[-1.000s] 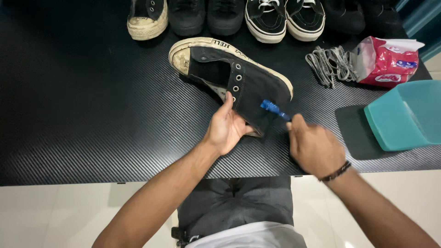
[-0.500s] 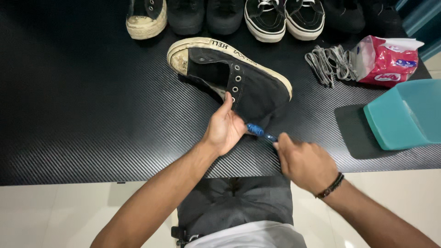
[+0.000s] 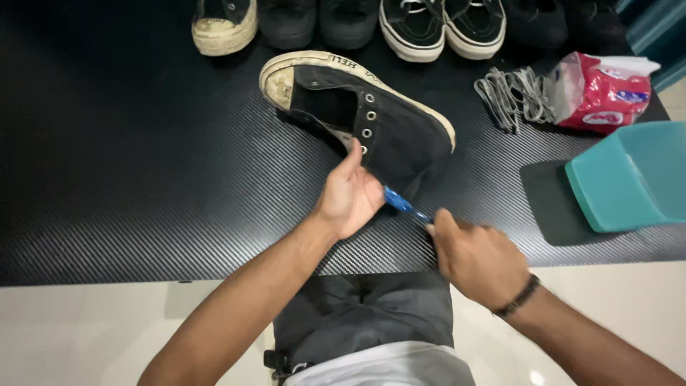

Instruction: The person scrubs a black canvas sneaker with a blue toothbrush, repeatedly dipping the brush into a small blue container of water. They clean the upper fabric and the white rubber toe cap of the shoe.

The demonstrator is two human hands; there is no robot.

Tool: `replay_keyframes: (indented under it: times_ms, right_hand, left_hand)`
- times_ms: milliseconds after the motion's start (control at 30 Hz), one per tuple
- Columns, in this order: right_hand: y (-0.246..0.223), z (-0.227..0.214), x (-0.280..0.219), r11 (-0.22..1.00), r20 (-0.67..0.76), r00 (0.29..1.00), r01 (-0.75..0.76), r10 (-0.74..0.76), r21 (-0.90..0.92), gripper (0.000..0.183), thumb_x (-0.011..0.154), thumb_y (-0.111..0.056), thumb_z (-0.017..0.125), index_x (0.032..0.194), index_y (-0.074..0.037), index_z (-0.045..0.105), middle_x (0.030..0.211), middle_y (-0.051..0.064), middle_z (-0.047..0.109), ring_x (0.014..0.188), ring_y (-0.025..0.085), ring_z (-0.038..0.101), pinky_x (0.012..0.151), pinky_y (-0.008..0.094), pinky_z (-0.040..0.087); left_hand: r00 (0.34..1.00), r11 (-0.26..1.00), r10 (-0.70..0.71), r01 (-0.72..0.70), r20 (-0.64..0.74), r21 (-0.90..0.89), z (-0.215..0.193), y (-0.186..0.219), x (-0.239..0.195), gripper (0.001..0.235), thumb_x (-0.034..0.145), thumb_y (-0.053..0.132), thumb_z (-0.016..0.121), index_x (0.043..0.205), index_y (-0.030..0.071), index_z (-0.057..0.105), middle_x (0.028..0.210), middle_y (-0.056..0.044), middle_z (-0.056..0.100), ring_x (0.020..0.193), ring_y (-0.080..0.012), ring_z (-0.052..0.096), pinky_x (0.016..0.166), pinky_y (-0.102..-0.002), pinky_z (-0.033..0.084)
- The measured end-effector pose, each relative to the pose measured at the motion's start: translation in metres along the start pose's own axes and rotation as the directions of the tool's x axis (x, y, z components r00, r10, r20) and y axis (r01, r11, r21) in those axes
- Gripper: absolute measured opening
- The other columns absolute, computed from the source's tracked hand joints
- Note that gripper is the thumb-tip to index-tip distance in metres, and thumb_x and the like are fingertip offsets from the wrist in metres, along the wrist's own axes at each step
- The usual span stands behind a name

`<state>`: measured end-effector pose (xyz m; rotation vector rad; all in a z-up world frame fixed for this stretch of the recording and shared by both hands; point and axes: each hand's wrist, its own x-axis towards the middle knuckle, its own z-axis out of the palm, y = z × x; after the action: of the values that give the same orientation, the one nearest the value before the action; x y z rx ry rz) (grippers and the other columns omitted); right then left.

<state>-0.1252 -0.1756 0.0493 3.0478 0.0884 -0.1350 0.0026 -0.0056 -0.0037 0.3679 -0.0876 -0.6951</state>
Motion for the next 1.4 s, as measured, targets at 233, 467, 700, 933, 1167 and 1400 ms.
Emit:
replay_keyframes:
  times_ms: [233, 467, 700, 933, 1167, 1400]
  right_hand:
    - [-0.015, -0.027, 0.037, 0.992, -0.118, 0.993, 0.002, 0.013, 0.124, 0.018, 0.102, -0.031, 0.040, 0.091, -0.019, 0.048, 0.068, 0.010, 0.071, 0.067, 0.040, 0.076, 0.063, 0.051, 0.061]
    - [0.008, 0.000, 0.016, 1.000, -0.117, 0.993, 0.022, -0.021, 0.007, 0.017, 0.101, -0.035, 0.041, 0.092, -0.021, 0.047, 0.059, 0.011, 0.068, 0.061, 0.039, 0.075, 0.058, 0.050, 0.060]
    - [0.022, -0.003, 0.041, 1.000, -0.272, 0.962, -0.031, 0.028, -0.005, 0.016, 0.102, -0.029, 0.046, 0.096, -0.015, 0.050, 0.051, 0.015, 0.063, 0.054, 0.039, 0.071, 0.047, 0.049, 0.055]
    - [0.004, -0.007, 0.031, 1.000, -0.128, 0.992, -0.021, 0.022, 0.011, 0.017, 0.098, -0.036, 0.043, 0.103, -0.021, 0.050, 0.058, 0.017, 0.068, 0.063, 0.041, 0.075, 0.058, 0.051, 0.060]
    - [-0.012, -0.014, 0.034, 0.996, -0.148, 0.988, -0.016, 0.029, 0.089, 0.016, 0.100, -0.031, 0.043, 0.096, -0.017, 0.051, 0.058, 0.018, 0.068, 0.062, 0.040, 0.075, 0.056, 0.051, 0.059]
    - [0.013, -0.018, 0.044, 0.985, -0.144, 0.981, -0.111, 0.130, 0.132, 0.025, 0.106, -0.038, 0.039, 0.097, -0.017, 0.049, 0.057, 0.018, 0.067, 0.064, 0.045, 0.074, 0.058, 0.054, 0.059]
  left_hand:
    - [0.999, 0.999, -0.034, 0.033, 0.023, 0.027, -0.015, 0.002, 0.005, 0.069, 0.103, 0.063, 0.042, 0.137, 0.005, 0.059, 0.131, -0.020, 0.066, 0.124, -0.0330, 0.064, 0.106, -0.048, 0.052]
    - [0.999, 1.000, -0.001, 0.000, 0.042, 0.014, 0.001, 0.004, -0.001, 0.065, 0.105, 0.059, 0.043, 0.137, 0.006, 0.059, 0.135, -0.019, 0.064, 0.127, -0.0324, 0.061, 0.107, -0.051, 0.050]
    - [0.998, 0.998, -0.014, 0.011, 0.063, 0.055, -0.015, -0.001, 0.005, 0.067, 0.105, 0.062, 0.038, 0.140, 0.009, 0.057, 0.137, -0.019, 0.062, 0.130, -0.0330, 0.059, 0.109, -0.050, 0.049]
    - [0.998, 0.999, -0.020, 0.017, 0.059, 0.050, -0.013, -0.002, 0.004, 0.063, 0.106, 0.059, 0.040, 0.139, 0.008, 0.058, 0.136, -0.018, 0.064, 0.128, -0.0328, 0.061, 0.108, -0.051, 0.049]
    - [0.999, 0.995, -0.026, 0.023, 0.033, 0.098, -0.028, -0.005, 0.009, 0.067, 0.104, 0.063, 0.038, 0.138, 0.009, 0.059, 0.136, -0.017, 0.064, 0.127, -0.0309, 0.061, 0.106, -0.047, 0.052]
    - [0.998, 0.982, -0.006, 0.018, -0.061, 0.187, -0.004, -0.001, -0.002, 0.072, 0.105, 0.064, 0.031, 0.139, 0.007, 0.057, 0.138, -0.020, 0.061, 0.127, -0.0349, 0.060, 0.105, -0.050, 0.051]
